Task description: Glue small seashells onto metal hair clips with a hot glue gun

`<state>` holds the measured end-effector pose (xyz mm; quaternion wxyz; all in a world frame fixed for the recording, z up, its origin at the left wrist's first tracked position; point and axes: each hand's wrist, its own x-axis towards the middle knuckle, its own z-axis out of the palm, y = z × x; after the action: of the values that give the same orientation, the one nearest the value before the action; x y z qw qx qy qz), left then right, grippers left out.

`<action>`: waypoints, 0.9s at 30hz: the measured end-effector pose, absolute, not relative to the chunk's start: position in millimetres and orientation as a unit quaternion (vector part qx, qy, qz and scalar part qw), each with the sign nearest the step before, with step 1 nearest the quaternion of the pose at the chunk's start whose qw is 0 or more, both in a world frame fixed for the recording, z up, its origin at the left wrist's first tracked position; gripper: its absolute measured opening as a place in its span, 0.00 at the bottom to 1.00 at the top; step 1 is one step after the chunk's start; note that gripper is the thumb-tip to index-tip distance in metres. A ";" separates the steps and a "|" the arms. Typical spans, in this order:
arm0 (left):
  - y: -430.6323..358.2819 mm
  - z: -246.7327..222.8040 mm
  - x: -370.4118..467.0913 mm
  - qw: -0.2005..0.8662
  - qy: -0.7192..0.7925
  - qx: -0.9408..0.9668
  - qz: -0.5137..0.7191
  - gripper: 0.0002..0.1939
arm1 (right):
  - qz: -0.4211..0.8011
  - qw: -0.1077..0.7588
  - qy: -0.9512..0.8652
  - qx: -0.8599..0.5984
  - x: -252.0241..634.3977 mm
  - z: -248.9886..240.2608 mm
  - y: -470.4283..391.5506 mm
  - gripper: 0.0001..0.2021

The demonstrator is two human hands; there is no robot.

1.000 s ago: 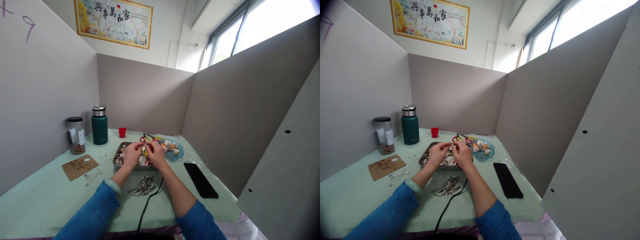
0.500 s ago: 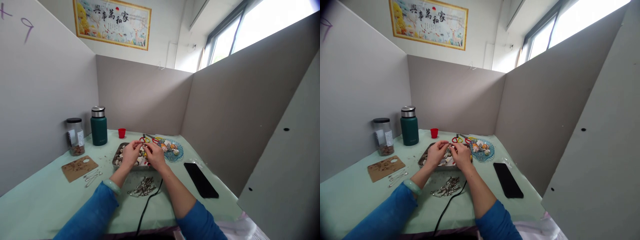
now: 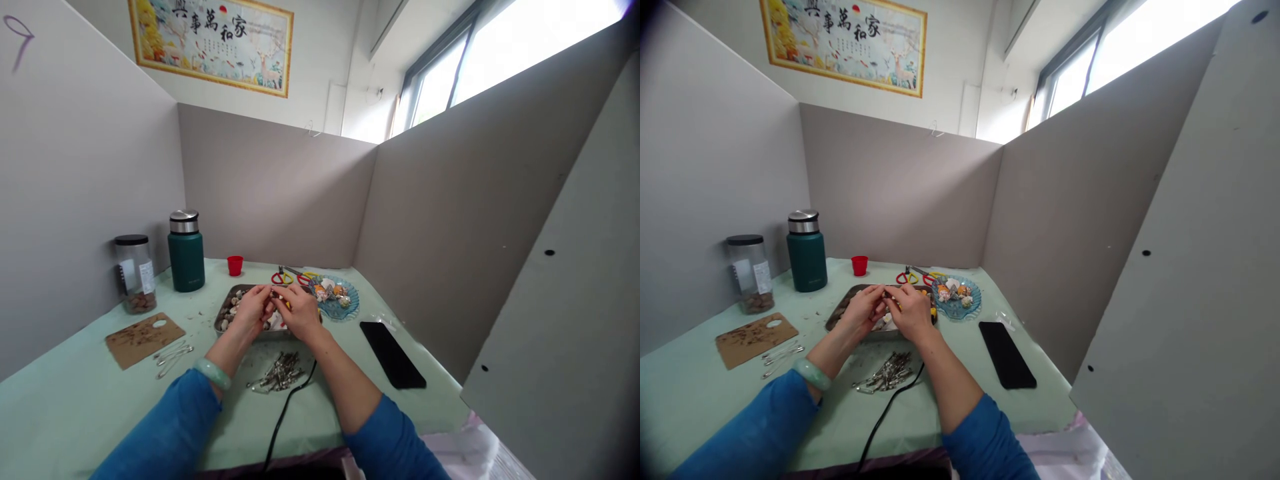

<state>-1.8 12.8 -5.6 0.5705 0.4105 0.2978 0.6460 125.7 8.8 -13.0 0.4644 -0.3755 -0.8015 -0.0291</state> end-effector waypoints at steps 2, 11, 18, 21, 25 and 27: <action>14.5 -5.7 -3.6 0.573 0.304 0.399 0.648 0.13 | -0.028 0.467 -0.802 -0.370 128.4 -10.2 9.5 0.17; 18.9 -5.3 -11.6 0.578 0.321 0.358 0.659 0.09 | -0.098 0.323 -0.750 -0.569 146.3 -12.0 26.5 0.12; 15.2 -1.0 -11.8 0.603 0.317 0.358 0.638 0.07 | -0.082 0.218 -0.757 -0.611 143.7 -18.6 28.6 0.12; 13.7 0.7 -12.0 0.599 0.314 0.363 0.640 0.08 | -0.082 0.211 -0.761 -0.607 144.2 -17.5 27.6 0.13; 12.8 1.7 -12.4 0.602 0.316 0.370 0.633 0.08 | -0.099 0.204 -0.755 -0.615 145.4 -18.8 28.3 0.17; 12.6 1.7 -12.7 0.601 0.320 0.369 0.632 0.07 | -0.102 0.200 -0.752 -0.620 146.2 -20.5 28.4 0.17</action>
<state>-12.7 12.6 1.7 0.6015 0.3690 0.3198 0.6322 146.2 28.4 -20.5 0.2003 -0.6196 -0.7520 -0.1022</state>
